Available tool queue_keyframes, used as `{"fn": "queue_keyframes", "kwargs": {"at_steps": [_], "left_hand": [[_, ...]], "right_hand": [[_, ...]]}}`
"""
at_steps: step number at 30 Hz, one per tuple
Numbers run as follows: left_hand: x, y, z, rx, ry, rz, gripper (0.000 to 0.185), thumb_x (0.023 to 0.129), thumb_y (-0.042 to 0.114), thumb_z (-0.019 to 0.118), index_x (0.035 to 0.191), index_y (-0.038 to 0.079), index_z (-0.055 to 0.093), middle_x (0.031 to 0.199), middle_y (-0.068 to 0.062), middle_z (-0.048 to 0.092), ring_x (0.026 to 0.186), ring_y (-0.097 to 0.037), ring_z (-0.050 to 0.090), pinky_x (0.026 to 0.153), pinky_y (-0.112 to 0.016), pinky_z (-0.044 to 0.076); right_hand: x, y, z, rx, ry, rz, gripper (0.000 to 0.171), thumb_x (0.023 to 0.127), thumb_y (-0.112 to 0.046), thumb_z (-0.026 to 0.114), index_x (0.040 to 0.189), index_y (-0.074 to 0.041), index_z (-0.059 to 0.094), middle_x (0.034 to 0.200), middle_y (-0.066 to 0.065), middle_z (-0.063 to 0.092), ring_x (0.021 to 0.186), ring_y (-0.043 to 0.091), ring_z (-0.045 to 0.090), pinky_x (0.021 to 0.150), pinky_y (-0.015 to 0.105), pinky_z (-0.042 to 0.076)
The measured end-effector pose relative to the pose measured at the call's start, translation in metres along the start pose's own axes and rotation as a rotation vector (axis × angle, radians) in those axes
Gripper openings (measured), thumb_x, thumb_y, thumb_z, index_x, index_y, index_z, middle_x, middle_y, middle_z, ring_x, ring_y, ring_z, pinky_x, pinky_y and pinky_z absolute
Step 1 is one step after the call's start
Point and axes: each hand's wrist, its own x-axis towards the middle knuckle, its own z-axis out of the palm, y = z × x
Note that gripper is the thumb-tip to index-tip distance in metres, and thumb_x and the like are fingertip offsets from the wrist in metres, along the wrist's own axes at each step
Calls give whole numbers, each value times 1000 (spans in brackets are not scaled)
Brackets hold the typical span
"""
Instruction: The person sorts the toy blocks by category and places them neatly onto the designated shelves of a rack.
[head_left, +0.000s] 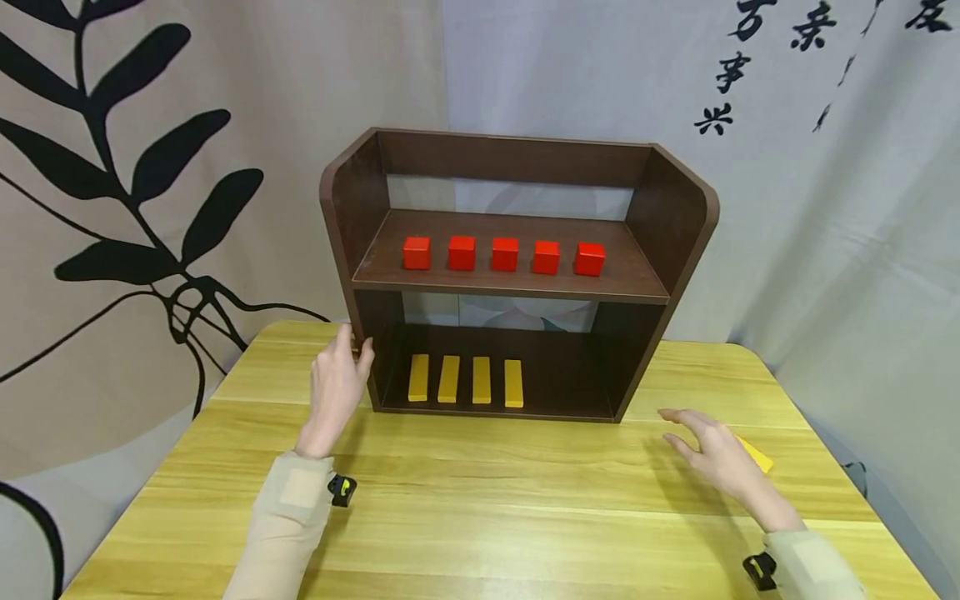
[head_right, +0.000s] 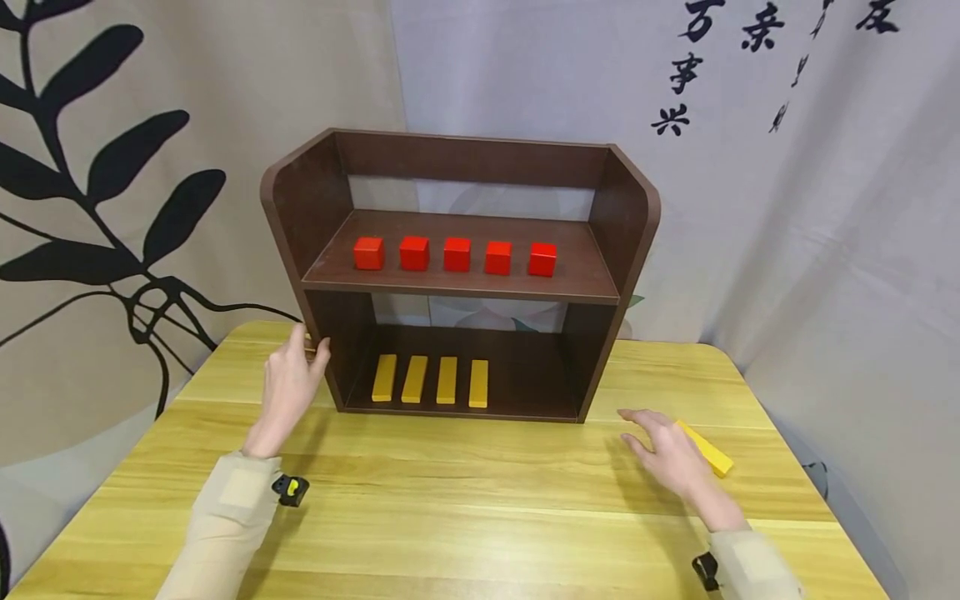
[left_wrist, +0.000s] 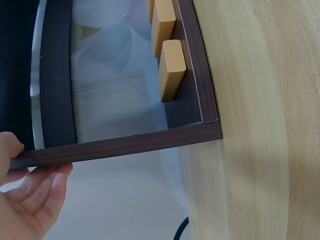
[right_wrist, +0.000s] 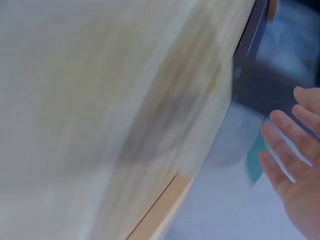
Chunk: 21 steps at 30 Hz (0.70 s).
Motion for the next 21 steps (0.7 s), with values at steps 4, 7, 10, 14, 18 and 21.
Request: {"fn": "queue_keyframes", "kwargs": {"at_steps": [4,7,10,14,18,21], "left_hand": [[0,0,0,7,-10,2,18,90,10,61,90,-3,49,63,-18,54,47,-32,53,39,-37,37],[0,0,-1,8,-14,3,19,90,10,61,90,-4,49,62,-18,53,45,-30,51,39,-35,36],[-1,0,-1,9,-15,-2,19,90,10,62,90,-4,49,63,-18,54,46,-33,53,39,-38,38],[-1,0,-1,17,-14,2,19,90,10,61,90,-4,49,62,-19,54,47,-34,54,39,-39,39],[0,-1,0,24,-8,19,18,90,10,61,90,-4,49,62,-19,55,45,-32,53,39,-37,38],[0,-1,0,20,-3,15,18,90,10,61,90,-4,49,62,-19,55,46,-33,54,39,-38,39]], "right_hand": [[-18,31,-14,32,-14,105,42,87,-9,66,125,5,55,123,29,58,112,50,53,87,62,42],[-30,50,-21,71,-48,173,48,88,-14,67,129,6,51,128,33,52,114,54,47,87,64,39],[-39,64,-25,120,-101,235,55,89,-19,66,132,8,46,131,36,47,117,56,42,89,66,36],[-48,79,-27,115,-165,297,61,88,-23,67,134,9,43,132,38,44,116,58,42,89,66,36],[-54,91,-29,65,-215,328,65,84,-23,72,133,10,44,130,38,47,110,57,49,85,62,43],[-55,96,-30,44,-227,338,64,81,-19,74,130,10,46,124,38,51,104,54,54,81,57,48]]}}
